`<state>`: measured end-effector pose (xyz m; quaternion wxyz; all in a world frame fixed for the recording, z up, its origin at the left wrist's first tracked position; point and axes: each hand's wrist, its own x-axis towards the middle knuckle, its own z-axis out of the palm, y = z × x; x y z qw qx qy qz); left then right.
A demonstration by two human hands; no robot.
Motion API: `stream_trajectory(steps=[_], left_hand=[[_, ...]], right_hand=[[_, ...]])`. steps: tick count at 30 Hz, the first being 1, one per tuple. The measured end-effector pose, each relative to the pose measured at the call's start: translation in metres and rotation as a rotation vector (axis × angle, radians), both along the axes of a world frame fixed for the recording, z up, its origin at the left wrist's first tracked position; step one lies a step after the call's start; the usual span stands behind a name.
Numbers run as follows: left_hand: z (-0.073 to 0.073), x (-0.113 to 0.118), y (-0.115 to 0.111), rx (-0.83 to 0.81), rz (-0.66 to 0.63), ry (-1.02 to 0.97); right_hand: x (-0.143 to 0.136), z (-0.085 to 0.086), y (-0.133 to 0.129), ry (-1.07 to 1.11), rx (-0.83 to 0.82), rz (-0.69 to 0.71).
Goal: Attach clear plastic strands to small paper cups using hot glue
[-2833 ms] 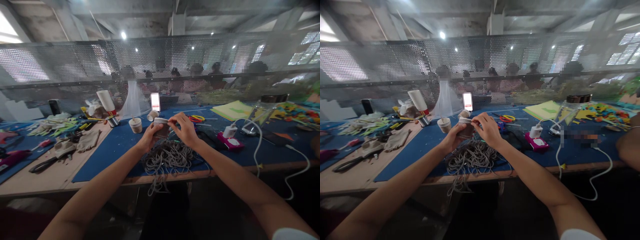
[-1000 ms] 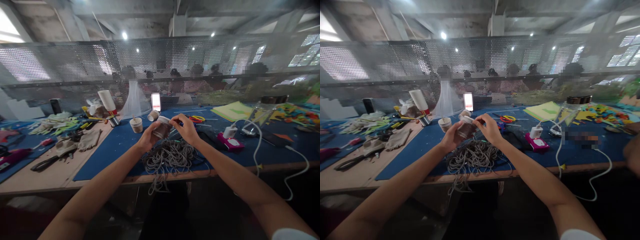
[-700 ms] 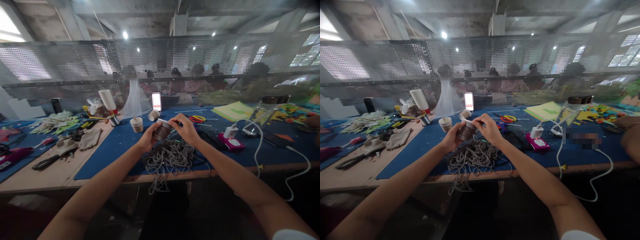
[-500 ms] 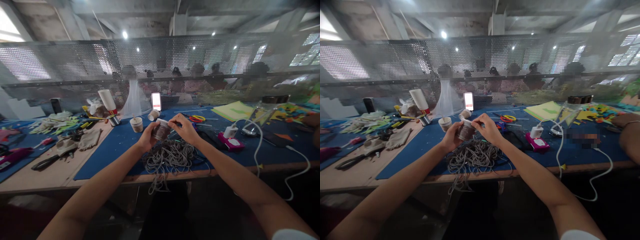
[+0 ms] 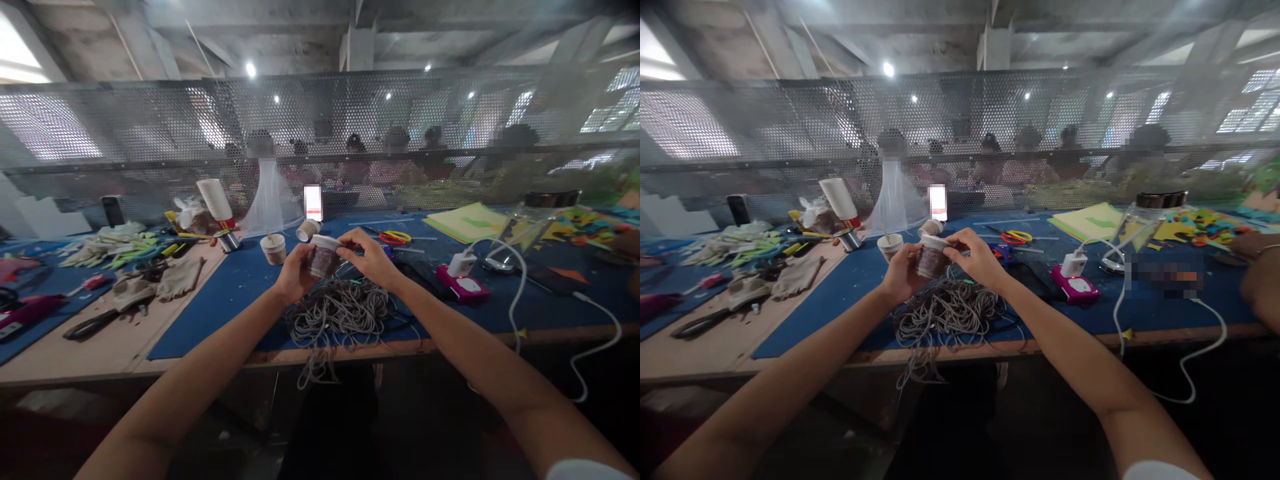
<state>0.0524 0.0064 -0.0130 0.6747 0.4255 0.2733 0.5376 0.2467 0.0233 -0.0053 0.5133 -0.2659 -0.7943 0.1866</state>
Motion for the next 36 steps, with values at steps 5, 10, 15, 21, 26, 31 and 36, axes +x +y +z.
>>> stream_trajectory(steps=[5, 10, 15, 21, 26, 31, 36], left_hand=[[0.005, 0.004, -0.003, 0.032, 0.014, -0.031], [0.006, 0.002, -0.004, 0.058, 0.021, -0.02], [0.005, 0.001, -0.006, 0.126, 0.008, 0.044], [0.003, 0.001, -0.005, 0.175, 0.014, 0.077], [0.002, -0.003, -0.002, 0.16, -0.036, 0.048], [0.001, -0.005, 0.003, 0.132, -0.006, 0.126], [0.001, -0.006, 0.004, 0.235, 0.069, 0.173]], right_hand=[[-0.001, 0.0, -0.003, 0.002, 0.072, -0.056], [-0.002, -0.001, -0.002, 0.007, 0.111, -0.114], [-0.001, -0.001, 0.0, 0.014, 0.091, -0.109], [0.001, 0.0, 0.004, 0.034, -0.12, -0.067], [0.005, 0.002, 0.008, 0.131, -0.31, 0.027], [0.01, 0.0, 0.014, 0.238, -0.408, 0.086], [0.011, -0.005, 0.021, 0.264, -0.492, 0.103]])
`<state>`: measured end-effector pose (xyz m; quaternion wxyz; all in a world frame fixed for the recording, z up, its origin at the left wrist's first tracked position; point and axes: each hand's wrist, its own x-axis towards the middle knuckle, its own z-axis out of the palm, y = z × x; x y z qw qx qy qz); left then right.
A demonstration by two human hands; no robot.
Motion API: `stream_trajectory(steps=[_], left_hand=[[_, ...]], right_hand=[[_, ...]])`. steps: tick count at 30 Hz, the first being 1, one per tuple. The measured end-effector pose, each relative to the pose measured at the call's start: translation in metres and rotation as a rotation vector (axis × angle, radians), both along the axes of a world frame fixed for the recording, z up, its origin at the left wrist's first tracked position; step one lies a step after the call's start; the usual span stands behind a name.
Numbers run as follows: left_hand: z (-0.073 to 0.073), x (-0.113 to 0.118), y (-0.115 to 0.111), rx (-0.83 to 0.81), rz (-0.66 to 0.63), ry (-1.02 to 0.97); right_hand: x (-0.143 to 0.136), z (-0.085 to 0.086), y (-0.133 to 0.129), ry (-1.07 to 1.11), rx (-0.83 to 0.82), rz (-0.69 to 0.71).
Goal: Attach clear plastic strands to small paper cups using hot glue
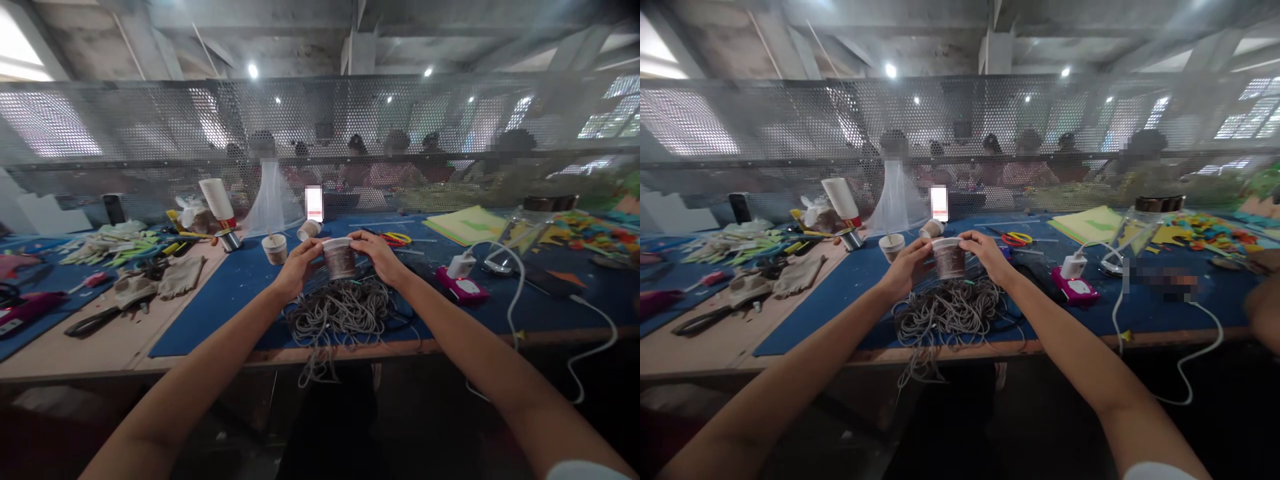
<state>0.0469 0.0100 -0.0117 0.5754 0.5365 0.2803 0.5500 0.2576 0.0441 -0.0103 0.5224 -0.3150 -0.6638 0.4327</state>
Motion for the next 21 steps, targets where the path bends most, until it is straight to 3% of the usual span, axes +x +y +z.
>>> stream_trajectory(steps=[4, 8, 16, 21], left_hand=[[-0.0005, -0.0008, 0.0008, 0.016, -0.036, -0.037], [-0.0001, -0.002, 0.0015, -0.083, -0.08, -0.097], [-0.0049, 0.0065, -0.0051, -0.103, -0.021, 0.138], [-0.004, 0.0054, -0.0028, -0.185, -0.094, -0.023]], right_hand=[[-0.0009, 0.0003, -0.0001, 0.004, 0.042, 0.016], [-0.0016, 0.0017, -0.0019, -0.048, 0.077, 0.005], [-0.003, 0.0003, -0.0022, -0.116, 0.161, -0.104], [0.0011, 0.0058, -0.0044, -0.124, 0.183, -0.055]])
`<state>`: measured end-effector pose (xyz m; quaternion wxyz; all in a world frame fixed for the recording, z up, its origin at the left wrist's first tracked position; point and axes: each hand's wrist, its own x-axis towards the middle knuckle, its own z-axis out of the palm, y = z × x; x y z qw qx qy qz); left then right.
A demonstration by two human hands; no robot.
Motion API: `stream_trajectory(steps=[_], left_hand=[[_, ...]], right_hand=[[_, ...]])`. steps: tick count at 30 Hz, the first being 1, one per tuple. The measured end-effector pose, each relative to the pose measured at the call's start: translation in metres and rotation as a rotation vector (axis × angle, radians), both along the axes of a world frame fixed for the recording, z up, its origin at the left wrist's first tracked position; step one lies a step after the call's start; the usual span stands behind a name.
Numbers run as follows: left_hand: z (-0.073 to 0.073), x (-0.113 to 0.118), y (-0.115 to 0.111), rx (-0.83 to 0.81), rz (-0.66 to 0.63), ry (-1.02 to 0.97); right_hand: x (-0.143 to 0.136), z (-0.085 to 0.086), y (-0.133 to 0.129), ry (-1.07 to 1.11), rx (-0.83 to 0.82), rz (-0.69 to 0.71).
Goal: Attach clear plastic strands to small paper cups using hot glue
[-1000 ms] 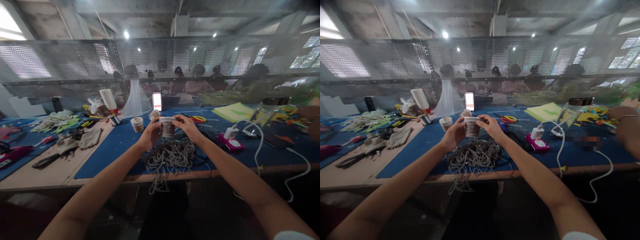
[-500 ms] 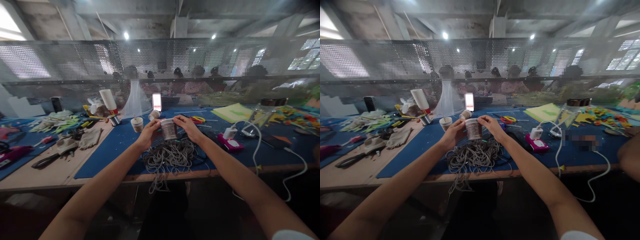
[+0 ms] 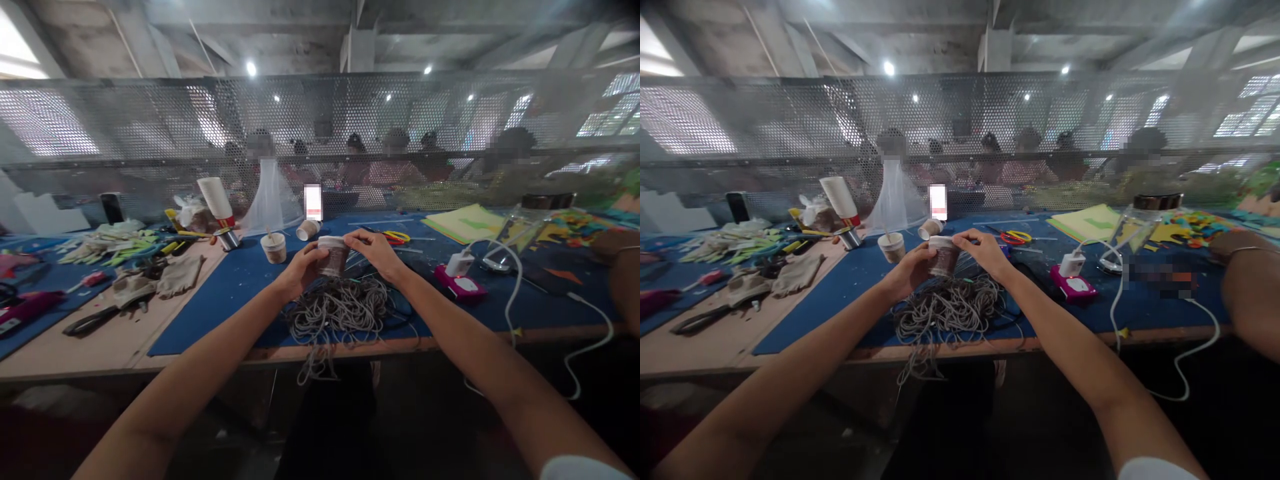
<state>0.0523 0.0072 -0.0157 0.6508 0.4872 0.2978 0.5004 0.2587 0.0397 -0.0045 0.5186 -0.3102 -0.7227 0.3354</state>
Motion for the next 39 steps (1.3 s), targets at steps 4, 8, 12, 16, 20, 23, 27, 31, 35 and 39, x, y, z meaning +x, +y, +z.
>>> stream_trajectory(steps=[4, 8, 12, 16, 20, 23, 27, 31, 35, 39], left_hand=[[0.0, -0.003, 0.001, -0.055, -0.072, -0.079], [-0.002, -0.003, 0.001, -0.018, -0.112, 0.014], [-0.003, -0.001, 0.0, 0.005, -0.088, 0.067], [-0.004, -0.003, 0.001, -0.076, -0.117, -0.016], [-0.004, -0.005, 0.001, -0.116, -0.129, -0.069], [-0.003, -0.005, 0.001, -0.14, -0.135, -0.087], [-0.003, -0.004, 0.001, -0.157, -0.12, -0.086], [-0.005, -0.003, 0.002, -0.136, -0.081, -0.085], [-0.008, -0.001, 0.002, -0.115, -0.062, -0.055], [-0.01, 0.0, 0.002, -0.071, -0.046, -0.021]], right_hand=[[0.001, 0.0, 0.0, -0.027, 0.009, 0.065], [-0.003, -0.004, 0.001, -0.034, 0.02, 0.062], [-0.005, -0.003, -0.002, -0.048, 0.043, 0.109], [-0.003, 0.002, -0.006, -0.061, 0.02, 0.189], [-0.001, 0.002, -0.006, -0.085, 0.018, 0.2], [-0.001, 0.002, -0.006, -0.078, -0.014, 0.222], [-0.002, 0.002, -0.008, -0.09, -0.027, 0.218], [-0.002, 0.001, -0.008, -0.104, 0.011, 0.188], [-0.005, -0.002, -0.007, -0.136, 0.046, 0.128], [-0.009, -0.006, -0.008, -0.195, 0.105, 0.012]])
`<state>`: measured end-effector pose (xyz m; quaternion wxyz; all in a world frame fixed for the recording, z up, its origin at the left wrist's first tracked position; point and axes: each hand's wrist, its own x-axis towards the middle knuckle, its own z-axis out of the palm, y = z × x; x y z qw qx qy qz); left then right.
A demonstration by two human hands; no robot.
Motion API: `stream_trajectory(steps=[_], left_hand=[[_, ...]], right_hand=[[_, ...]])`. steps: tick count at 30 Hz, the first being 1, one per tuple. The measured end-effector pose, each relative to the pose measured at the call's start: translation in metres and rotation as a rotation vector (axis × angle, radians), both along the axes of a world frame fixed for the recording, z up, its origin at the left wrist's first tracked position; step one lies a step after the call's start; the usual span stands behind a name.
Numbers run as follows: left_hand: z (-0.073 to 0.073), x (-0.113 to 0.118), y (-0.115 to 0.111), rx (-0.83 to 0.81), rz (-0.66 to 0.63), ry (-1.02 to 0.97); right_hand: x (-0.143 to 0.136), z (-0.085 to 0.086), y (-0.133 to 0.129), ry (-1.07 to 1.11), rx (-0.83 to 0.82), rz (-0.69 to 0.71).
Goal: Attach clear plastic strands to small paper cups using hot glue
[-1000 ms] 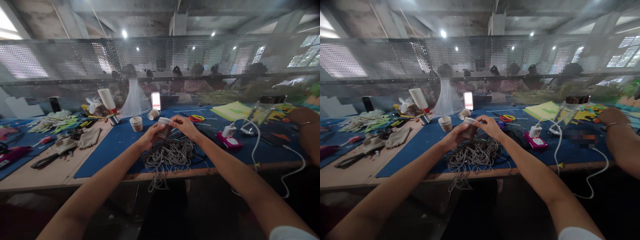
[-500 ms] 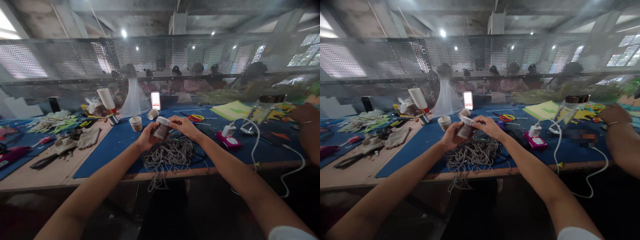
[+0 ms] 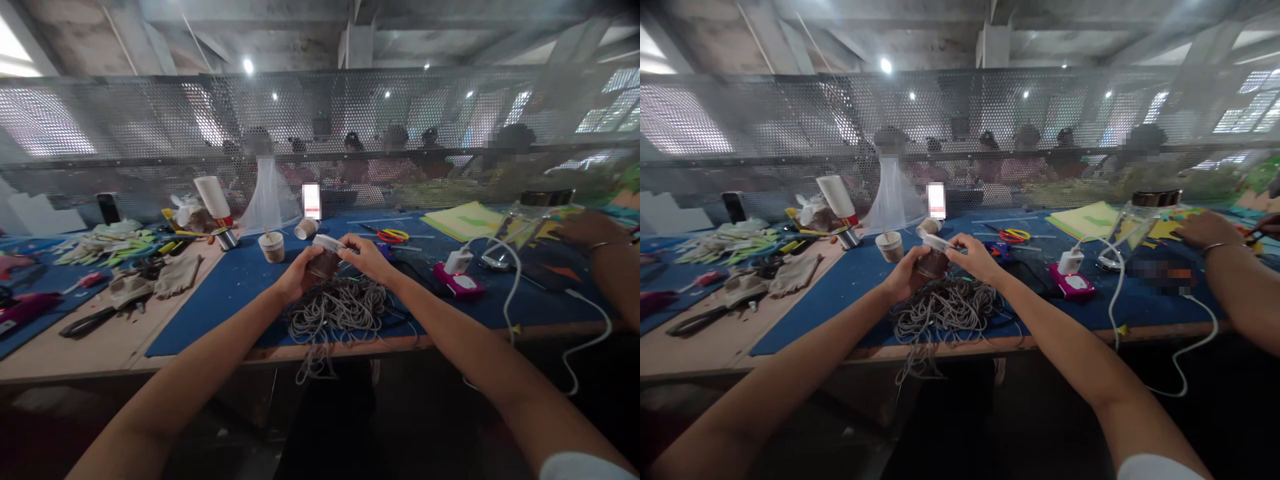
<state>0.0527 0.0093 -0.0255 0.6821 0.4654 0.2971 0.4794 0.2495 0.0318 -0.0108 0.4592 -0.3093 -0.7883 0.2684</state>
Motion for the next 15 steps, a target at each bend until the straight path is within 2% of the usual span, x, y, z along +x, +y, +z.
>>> stream_trajectory(steps=[4, 10, 15], left_hand=[[0.0014, 0.0013, -0.0012, 0.043, 0.041, 0.01], [0.0046, 0.0031, -0.0031, 0.111, 0.062, -0.006], [0.0033, 0.0056, -0.0036, 0.165, 0.187, 0.076]], right_hand=[[-0.0027, -0.003, -0.0008, -0.025, 0.049, -0.072], [-0.0033, -0.0056, 0.0039, 0.032, 0.035, -0.06], [-0.0022, -0.0038, 0.0024, 0.058, 0.1, -0.081]])
